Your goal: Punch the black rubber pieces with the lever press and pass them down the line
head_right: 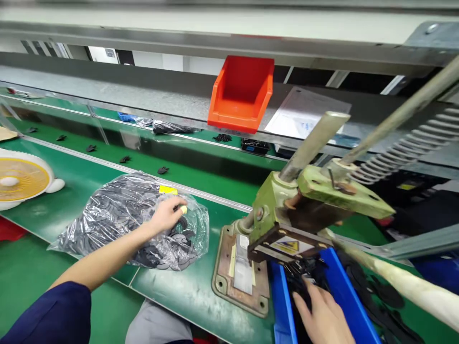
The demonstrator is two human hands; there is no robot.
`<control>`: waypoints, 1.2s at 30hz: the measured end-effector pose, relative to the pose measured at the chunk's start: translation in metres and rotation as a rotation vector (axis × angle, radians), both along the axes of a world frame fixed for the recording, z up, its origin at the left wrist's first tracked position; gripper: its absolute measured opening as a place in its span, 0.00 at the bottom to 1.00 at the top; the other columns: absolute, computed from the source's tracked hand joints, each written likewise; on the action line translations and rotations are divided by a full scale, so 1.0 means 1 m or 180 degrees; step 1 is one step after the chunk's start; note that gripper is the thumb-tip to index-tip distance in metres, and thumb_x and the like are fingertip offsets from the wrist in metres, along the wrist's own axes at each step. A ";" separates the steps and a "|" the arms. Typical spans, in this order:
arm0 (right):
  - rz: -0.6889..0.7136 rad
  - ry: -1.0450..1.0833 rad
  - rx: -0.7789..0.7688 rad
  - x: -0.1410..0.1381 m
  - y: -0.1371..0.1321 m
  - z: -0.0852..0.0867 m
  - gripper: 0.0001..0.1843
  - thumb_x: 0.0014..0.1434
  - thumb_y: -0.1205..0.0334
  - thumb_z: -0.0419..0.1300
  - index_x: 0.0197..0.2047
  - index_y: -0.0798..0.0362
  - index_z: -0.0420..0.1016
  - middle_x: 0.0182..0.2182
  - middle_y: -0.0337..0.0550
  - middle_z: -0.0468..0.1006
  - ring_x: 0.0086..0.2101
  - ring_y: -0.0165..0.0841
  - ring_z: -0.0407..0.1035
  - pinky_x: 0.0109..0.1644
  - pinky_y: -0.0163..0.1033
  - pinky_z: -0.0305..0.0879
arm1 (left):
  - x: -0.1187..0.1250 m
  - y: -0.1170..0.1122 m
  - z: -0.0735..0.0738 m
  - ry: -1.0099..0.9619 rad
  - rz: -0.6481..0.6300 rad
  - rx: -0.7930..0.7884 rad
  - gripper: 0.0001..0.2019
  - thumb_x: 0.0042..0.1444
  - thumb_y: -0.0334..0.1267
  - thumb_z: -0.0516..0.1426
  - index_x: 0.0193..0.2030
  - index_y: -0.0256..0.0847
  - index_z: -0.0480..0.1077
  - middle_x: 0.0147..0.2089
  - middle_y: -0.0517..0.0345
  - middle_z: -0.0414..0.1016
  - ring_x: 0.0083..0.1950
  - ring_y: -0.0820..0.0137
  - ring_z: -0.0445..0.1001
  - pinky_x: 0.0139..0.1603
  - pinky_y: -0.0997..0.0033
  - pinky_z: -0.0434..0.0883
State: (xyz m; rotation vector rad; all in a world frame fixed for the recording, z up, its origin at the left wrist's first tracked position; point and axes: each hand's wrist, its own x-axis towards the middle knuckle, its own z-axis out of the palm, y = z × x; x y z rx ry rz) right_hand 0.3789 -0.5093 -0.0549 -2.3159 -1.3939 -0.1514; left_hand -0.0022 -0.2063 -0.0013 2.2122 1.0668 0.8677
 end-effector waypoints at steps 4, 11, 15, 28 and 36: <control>0.0307 0.0279 -0.0784 0.004 0.010 -0.004 0.24 0.53 0.50 0.52 0.45 0.53 0.80 0.41 0.57 0.83 0.43 0.49 0.79 0.50 0.52 0.76 | -0.001 -0.060 -0.004 -0.0072 -0.0410 0.0058 0.10 0.59 0.33 0.57 0.44 0.41 0.78 0.46 0.53 0.82 0.49 0.64 0.79 0.55 0.64 0.73; -0.0063 0.0674 -0.0466 -0.013 -0.015 -0.005 0.17 0.57 0.54 0.53 0.38 0.51 0.82 0.39 0.54 0.82 0.44 0.47 0.77 0.56 0.53 0.70 | 0.011 -0.108 -0.012 0.0153 -0.0613 -0.0339 0.10 0.59 0.34 0.56 0.43 0.41 0.78 0.44 0.54 0.82 0.46 0.64 0.80 0.49 0.66 0.74; -0.0457 0.1007 0.0054 -0.013 -0.022 -0.001 0.16 0.57 0.55 0.55 0.39 0.51 0.82 0.46 0.56 0.80 0.51 0.48 0.72 0.63 0.56 0.63 | 0.027 -0.127 -0.010 0.0237 -0.0968 -0.0422 0.10 0.60 0.37 0.56 0.44 0.41 0.78 0.44 0.54 0.82 0.46 0.64 0.79 0.48 0.65 0.74; 0.0436 0.4409 0.0600 -0.114 -0.057 0.044 0.32 0.52 0.37 0.65 0.48 0.54 0.72 0.26 0.41 0.77 0.23 0.28 0.66 0.28 0.36 0.64 | 0.095 -0.201 0.014 -0.0699 -0.2570 -0.0046 0.13 0.65 0.35 0.57 0.54 0.40 0.75 0.51 0.48 0.80 0.52 0.65 0.79 0.53 0.65 0.76; 0.0720 0.5686 0.0503 -0.157 -0.062 0.031 0.24 0.54 0.38 0.65 0.36 0.50 0.65 0.22 0.36 0.73 0.21 0.25 0.65 0.26 0.33 0.62 | 0.089 -0.210 -0.009 -0.0876 -0.2975 -0.0059 0.07 0.65 0.36 0.60 0.45 0.39 0.78 0.42 0.50 0.82 0.43 0.69 0.81 0.46 0.71 0.78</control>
